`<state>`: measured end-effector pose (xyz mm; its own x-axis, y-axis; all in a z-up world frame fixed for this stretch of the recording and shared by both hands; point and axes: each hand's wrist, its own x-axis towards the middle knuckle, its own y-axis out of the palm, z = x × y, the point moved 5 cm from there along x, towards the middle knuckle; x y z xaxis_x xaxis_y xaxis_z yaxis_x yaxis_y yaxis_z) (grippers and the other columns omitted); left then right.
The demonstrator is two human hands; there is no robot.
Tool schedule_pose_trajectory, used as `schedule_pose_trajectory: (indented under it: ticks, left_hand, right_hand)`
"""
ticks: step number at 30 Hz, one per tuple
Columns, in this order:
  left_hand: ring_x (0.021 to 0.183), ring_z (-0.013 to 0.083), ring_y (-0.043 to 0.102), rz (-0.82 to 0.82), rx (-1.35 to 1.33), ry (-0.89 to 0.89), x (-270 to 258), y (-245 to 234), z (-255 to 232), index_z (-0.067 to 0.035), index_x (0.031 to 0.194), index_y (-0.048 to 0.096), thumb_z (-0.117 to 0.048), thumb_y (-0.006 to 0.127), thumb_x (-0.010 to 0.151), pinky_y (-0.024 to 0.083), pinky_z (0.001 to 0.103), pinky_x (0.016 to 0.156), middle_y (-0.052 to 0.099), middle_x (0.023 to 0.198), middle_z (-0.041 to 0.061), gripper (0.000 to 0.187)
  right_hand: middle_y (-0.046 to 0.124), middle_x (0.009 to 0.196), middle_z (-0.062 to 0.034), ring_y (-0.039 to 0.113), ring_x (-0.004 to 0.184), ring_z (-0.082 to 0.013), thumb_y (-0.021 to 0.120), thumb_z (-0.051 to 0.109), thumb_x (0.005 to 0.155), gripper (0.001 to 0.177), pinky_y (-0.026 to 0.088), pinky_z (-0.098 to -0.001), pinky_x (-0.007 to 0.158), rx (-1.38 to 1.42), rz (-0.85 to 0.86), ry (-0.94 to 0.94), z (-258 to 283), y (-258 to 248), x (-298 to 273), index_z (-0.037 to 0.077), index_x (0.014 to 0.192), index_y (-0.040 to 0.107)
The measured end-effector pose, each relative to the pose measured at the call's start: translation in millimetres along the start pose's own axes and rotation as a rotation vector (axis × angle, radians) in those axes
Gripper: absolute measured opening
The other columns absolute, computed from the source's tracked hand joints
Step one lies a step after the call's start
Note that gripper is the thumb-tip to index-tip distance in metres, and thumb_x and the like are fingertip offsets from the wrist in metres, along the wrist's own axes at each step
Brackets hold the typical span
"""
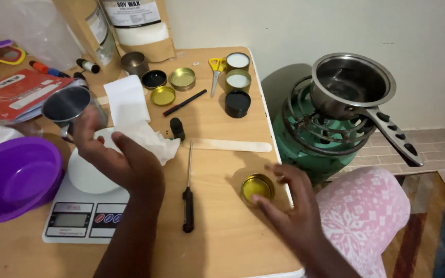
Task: Checking the temperature of melted wax in a tin using a digital thermometer and wiping the probe with a cloth.
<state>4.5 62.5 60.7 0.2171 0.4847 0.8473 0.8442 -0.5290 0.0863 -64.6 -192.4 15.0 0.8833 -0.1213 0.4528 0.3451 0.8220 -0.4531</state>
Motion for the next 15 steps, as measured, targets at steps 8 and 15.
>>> schedule_pose_trajectory:
  ticks: [8, 15]
  left_hand:
    - [0.087, 0.0242, 0.063, 0.477, -0.343, -0.051, -27.8, 22.6, -44.8, 0.002, 0.101, 0.057, 0.004, 0.045, 0.092, 0.051, 0.032, 0.079, 0.065, 0.096, 0.014, 0.015]
    - [0.085, 0.0212, 0.065, 0.534, -0.324, -0.220, -32.5, 28.5, -39.2, 0.000, 0.096, 0.058, 0.004, 0.047, 0.089, 0.053, 0.029, 0.074, 0.066, 0.090, 0.011, 0.014]
  right_hand:
    - [0.056, 0.129, -0.0074, 0.053, 0.122, -0.0196, 0.082, 0.022, 0.064, 0.076, 0.039, -0.0336, 0.104, 0.222, 0.288, 0.129, -34.5, 15.2, 2.4, 0.009, 0.128, 0.043]
    - [0.062, 0.123, -0.0149, 0.058, 0.119, -0.0212, 0.083, 0.007, 0.061, 0.074, 0.044, -0.0320, 0.103, 0.357, 0.191, 0.112, -33.8, 17.3, 4.0, 0.005, 0.122, 0.041]
